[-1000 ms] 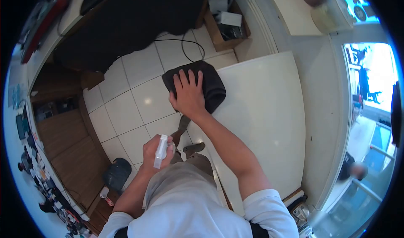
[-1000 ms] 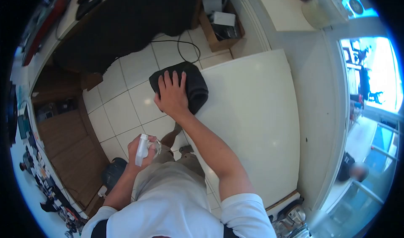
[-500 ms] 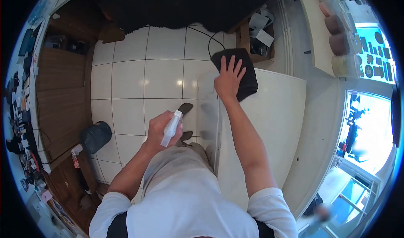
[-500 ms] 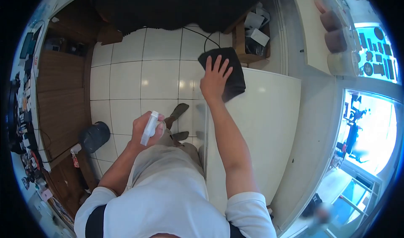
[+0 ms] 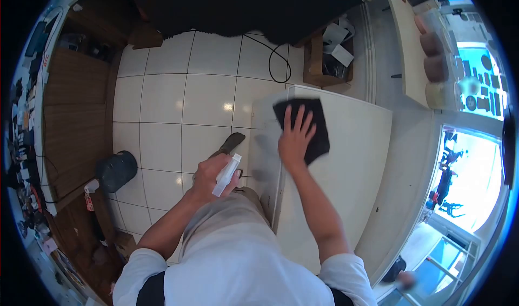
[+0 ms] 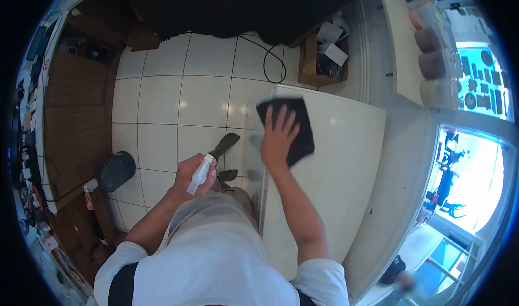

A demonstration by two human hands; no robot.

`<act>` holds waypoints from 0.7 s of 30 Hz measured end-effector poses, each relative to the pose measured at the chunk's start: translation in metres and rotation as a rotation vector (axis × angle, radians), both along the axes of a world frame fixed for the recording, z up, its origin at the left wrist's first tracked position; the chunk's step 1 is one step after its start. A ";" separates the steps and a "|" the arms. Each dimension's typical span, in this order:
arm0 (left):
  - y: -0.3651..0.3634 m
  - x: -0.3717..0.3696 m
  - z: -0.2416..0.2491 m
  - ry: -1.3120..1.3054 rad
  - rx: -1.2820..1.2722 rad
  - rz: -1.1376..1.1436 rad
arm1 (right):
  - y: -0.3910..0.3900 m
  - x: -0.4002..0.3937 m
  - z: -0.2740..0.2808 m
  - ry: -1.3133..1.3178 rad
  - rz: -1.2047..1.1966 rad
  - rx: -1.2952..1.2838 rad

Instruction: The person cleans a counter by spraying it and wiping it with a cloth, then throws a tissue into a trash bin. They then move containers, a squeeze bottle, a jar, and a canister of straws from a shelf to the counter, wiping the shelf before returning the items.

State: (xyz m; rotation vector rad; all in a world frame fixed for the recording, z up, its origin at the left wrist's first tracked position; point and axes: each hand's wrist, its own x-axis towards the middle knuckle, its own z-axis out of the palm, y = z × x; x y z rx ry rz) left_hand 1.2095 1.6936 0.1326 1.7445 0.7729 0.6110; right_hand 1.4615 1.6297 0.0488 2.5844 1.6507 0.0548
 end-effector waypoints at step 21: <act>0.034 0.088 -0.008 0.082 0.064 -0.359 | -0.108 0.143 0.017 -0.003 -0.849 0.289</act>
